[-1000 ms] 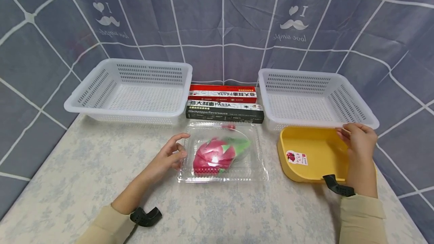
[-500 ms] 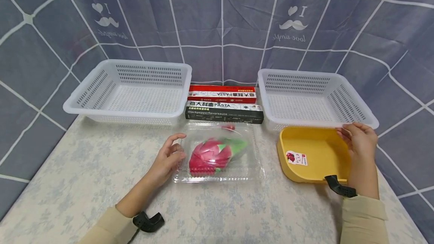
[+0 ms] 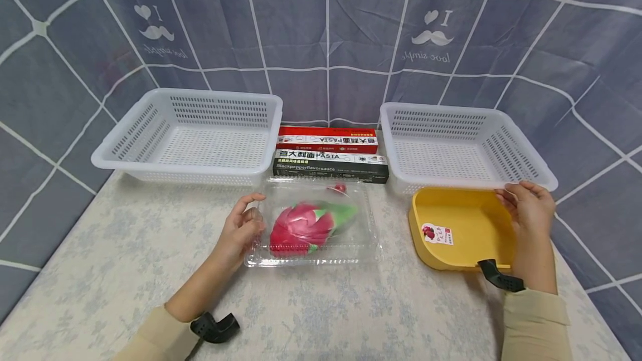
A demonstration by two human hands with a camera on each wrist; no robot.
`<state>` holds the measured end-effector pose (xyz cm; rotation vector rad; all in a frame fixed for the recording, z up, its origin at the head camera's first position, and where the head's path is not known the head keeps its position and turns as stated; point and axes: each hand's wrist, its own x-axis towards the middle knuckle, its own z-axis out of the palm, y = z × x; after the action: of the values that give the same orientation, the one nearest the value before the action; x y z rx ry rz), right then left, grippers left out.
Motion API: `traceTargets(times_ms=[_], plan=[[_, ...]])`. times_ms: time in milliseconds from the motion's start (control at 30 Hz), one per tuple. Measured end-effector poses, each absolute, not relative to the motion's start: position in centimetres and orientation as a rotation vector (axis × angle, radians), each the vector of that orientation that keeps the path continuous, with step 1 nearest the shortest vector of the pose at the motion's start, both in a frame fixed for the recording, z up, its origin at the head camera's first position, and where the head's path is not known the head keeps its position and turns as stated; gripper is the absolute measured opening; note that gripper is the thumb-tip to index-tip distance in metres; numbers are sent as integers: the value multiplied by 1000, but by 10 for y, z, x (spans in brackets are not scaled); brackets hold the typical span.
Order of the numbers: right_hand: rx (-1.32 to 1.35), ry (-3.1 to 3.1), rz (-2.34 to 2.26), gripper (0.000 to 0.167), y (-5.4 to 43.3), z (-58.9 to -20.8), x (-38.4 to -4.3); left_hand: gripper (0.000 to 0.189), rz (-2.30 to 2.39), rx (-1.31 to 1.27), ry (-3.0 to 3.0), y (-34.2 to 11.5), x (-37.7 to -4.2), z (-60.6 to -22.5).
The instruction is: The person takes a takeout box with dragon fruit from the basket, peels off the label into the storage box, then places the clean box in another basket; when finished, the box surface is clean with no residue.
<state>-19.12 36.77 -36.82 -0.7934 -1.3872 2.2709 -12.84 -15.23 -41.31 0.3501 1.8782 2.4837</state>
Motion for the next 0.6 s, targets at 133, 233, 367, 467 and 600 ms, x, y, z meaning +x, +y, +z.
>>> traceTargets(times_ms=[133, 233, 367, 467, 600], plan=[[-812, -1414, 2233, 32, 364, -366, -190, 51, 2469, 309, 1882, -152, -131, -403], [-798, -1419, 2231, 35, 372, -375, -195, 49, 2466, 267, 1883, -148, -136, -393], [-813, -1412, 2240, 37, 381, -384, -200, 47, 2474, 260, 1877, -142, -144, -380], [-821, -1395, 2243, 34, 374, -376, -196, 47, 2477, 274, 1862, -138, -150, -371], [-774, -1371, 2257, 32, 364, -367, -190, 47, 2495, 291, 1826, -131, -159, -361]])
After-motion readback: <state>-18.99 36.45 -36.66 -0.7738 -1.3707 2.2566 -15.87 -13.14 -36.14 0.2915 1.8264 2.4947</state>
